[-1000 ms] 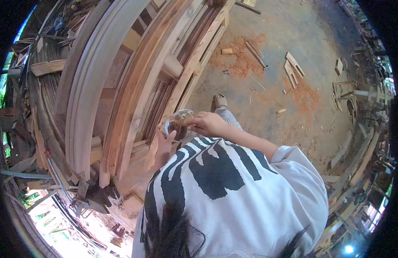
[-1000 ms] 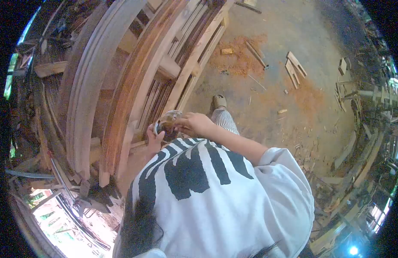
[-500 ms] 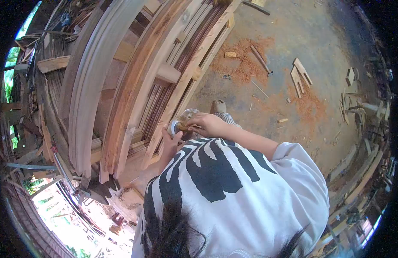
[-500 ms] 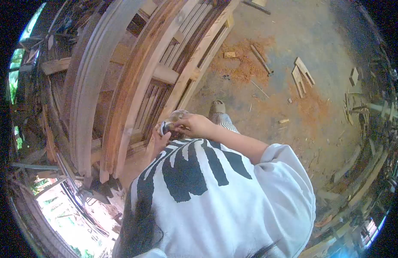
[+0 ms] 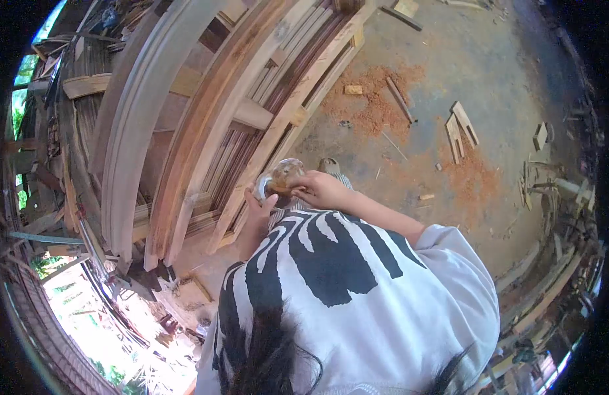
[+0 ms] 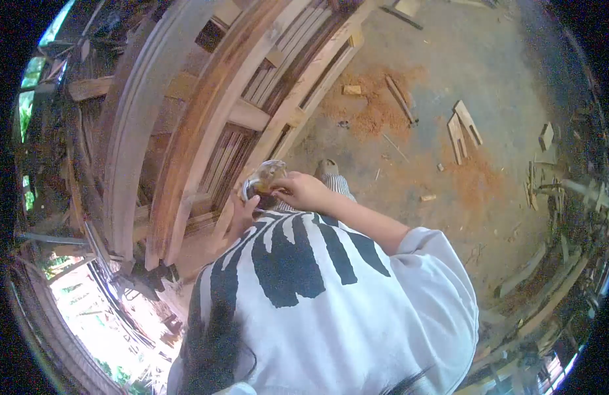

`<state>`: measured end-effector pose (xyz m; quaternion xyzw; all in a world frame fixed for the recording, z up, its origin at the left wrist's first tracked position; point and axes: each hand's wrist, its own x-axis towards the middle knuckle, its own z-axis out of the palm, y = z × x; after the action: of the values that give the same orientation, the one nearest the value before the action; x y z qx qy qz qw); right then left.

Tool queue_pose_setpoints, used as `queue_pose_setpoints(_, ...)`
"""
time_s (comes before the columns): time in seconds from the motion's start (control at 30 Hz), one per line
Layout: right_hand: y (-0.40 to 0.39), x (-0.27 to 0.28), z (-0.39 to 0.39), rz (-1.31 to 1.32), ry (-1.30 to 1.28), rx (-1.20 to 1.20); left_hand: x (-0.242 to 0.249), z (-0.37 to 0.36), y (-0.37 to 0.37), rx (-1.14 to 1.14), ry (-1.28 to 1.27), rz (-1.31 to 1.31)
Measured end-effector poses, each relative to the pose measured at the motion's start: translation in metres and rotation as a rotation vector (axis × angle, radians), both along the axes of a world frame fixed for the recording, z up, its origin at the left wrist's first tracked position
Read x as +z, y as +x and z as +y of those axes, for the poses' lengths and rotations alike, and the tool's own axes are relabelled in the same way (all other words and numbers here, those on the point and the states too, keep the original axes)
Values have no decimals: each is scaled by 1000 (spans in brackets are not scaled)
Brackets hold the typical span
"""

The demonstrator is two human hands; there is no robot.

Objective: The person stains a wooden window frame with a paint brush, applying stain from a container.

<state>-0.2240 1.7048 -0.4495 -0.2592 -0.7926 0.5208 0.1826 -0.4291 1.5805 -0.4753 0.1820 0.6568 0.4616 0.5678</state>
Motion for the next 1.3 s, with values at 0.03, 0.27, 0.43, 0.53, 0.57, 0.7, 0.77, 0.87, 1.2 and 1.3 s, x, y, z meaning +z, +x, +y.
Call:
queue_pose_setpoints(0.03,2,10,4,-18,-20,12,7,4,5,17,31,2)
queue_pose_setpoints(0.27,-11,-3,-1,36,-91,42,11,6,2,12,-10,138)
queue_pose_setpoints(0.43,-32,-12,4,3,-123,70,15,12,-5,112,-4,138)
queue_pose_setpoints(0.53,-46,-21,9,-24,-184,77,10,17,-19,158,66,30)
queue_pose_setpoints(0.57,-52,-25,12,-26,-193,80,9,19,-27,98,42,121)
queue_pose_setpoints(0.7,-83,4,27,-10,-303,69,7,27,-59,138,100,127)
queue_pose_setpoints(0.77,-106,8,33,57,-302,85,19,29,-82,180,140,121)
queue_pose_setpoints(0.87,-143,32,48,74,-282,115,35,31,-118,332,190,128)
queue_pose_setpoints(1.2,-260,28,56,-181,1,438,16,-20,-219,600,195,51)
queue_pose_setpoints(1.3,-285,47,52,-216,-23,474,-1,-29,-233,522,116,398)
